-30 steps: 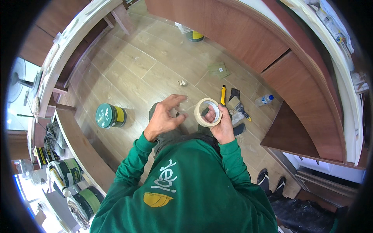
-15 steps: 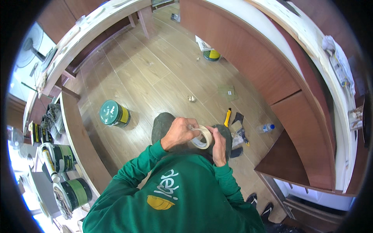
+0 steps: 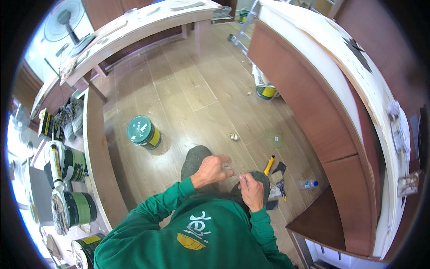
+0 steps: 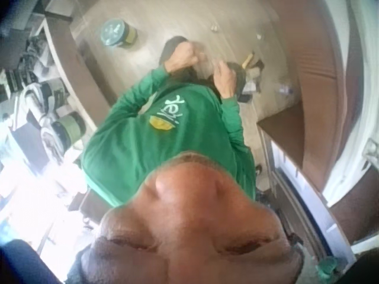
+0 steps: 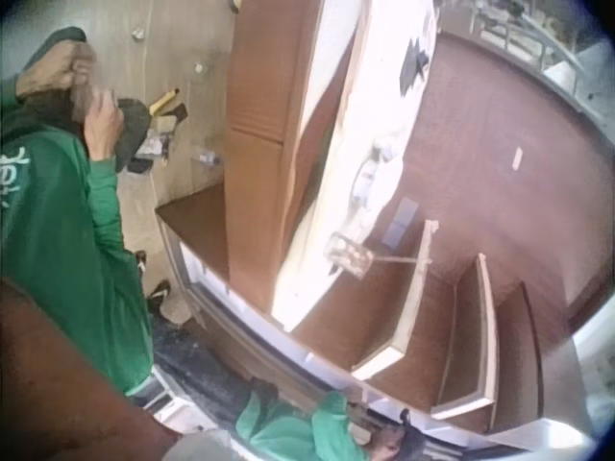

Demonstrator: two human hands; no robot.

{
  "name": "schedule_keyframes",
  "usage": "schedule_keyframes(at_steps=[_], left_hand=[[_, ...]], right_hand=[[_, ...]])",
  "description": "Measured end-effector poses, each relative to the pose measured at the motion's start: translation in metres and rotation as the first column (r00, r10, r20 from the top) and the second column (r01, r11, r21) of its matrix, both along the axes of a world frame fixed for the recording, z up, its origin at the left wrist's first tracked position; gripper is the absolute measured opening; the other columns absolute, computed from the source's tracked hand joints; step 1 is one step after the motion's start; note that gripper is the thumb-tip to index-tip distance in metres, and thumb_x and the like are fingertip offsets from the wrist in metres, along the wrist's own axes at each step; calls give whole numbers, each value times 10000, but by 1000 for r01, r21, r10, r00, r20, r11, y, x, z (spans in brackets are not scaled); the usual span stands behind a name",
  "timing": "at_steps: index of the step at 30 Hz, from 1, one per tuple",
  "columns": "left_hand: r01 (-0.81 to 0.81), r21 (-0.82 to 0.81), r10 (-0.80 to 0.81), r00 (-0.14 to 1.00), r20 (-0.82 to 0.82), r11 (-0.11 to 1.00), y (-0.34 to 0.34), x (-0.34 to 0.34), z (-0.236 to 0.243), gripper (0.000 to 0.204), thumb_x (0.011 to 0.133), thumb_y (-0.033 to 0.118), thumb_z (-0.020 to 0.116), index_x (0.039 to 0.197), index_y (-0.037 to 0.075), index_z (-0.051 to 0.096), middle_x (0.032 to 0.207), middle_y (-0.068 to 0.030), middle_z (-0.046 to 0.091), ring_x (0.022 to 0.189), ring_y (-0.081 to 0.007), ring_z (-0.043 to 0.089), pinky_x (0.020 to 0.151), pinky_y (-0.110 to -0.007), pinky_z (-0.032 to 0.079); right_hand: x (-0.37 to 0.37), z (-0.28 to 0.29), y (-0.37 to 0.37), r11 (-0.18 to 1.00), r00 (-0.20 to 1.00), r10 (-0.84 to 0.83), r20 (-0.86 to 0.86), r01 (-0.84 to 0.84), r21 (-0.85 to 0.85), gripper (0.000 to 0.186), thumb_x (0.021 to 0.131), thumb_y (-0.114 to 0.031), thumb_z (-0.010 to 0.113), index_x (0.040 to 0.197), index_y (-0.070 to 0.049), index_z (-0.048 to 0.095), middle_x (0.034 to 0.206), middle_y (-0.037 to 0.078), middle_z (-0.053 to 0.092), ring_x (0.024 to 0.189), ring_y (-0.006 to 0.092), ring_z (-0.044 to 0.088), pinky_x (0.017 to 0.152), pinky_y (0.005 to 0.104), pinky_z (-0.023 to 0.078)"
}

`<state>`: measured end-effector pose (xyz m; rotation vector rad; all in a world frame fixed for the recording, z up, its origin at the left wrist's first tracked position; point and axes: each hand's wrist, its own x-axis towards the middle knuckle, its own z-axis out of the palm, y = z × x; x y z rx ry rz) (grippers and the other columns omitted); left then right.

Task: The person wipes a wooden cabinet with a cloth, then uses a sanding block to smooth the surface. They apply a brown finish with a brush and wipe the area again. Finally, they apply masking tape along the cabinet edge.

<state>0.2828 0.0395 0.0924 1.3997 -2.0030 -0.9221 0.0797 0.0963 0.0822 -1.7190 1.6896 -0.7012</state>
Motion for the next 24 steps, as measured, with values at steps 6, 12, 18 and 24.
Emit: schedule_keyframes(at_steps=[6,12,18,24], left_hand=[[123,-129,-128,991,-29,984,-5,14,-32,545,827,390,769,1218,30,650,1109,-213,675,963,-432,657,835,-481,530],[181,52,-171,974,-146,982,-5,11,-53,186,896,183,664,928,10,723,888,-203,705,834,-367,673,744,-457,518],[-318,761,806,406,-430,566,-41,5,-192,156,845,82,635,920,-9,738,843,-66,718,716,-157,609,658,-329,488],[-373,653,702,617,-355,658,-113,23,-236,591,823,354,774,1294,22,643,1298,-246,580,1079,-356,640,939,-413,519]], right_hand=[[9,-2,-9,980,985,167,-48,-161,119,241,993,-289,557,950,-85,678,726,164,684,731,414,673,661,514,503],[25,-15,-28,979,970,202,-136,-193,71,223,994,-246,577,947,-51,673,692,143,695,685,355,702,621,446,524],[63,2,-48,917,965,190,183,-108,-384,182,937,-37,665,1100,20,722,712,99,698,544,135,634,508,295,481],[29,-16,-71,998,970,-64,235,62,17,300,956,-42,626,1247,-45,701,762,79,716,526,81,575,501,254,467]])
